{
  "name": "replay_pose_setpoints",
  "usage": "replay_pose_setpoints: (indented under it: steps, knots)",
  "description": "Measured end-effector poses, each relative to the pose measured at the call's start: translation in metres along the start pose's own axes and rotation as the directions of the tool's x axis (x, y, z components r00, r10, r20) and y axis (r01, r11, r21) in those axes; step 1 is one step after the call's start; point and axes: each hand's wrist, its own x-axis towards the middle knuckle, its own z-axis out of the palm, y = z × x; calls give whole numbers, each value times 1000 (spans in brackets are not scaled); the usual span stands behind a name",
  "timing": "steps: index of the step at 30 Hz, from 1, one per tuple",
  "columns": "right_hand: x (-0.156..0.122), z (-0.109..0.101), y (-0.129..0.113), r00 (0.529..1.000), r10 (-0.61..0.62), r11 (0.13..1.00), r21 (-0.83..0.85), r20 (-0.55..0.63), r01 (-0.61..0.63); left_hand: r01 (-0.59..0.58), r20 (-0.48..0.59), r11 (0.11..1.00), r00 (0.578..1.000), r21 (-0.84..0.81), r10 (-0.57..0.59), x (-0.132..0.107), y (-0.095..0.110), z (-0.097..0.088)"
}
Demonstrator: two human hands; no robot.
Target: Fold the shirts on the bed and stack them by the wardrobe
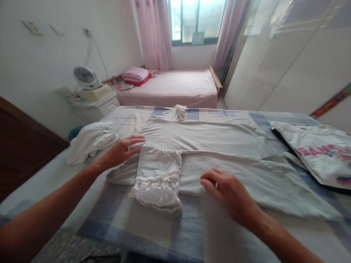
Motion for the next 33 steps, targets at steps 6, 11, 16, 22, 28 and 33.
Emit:
replay_pose_setpoints:
  steps: [6, 11, 16, 22, 28, 33]
  knots:
    - [-16, 49, -52, 962, -267, 962, -79, -60, 262, -77, -123, 997, 989, 0, 76, -40, 26, 12]
    - [20, 34, -56, 968, -235, 963, 117, -86, 244, -43, -123, 998, 992, -43, 37, -38, 20, 26]
    - [52, -17, -62, 898, -136, 898, 330, -418, 290, -2, -125, 994, 992, -107, -11, -40, 12, 36]
    - [60, -24, -7, 929, 81, 953, 300, -361, 34, -107, -112, 991, 987, 86, 116, -43, 13, 42]
    - [49, -1, 23, 986, 162, 978, 139, -47, -154, -109, -104, 979, 986, 172, 128, -42, 16, 42]
    - [43, 3, 12, 992, 104, 992, 84, -68, -99, -93, -80, 970, 990, 224, 113, -43, 19, 40]
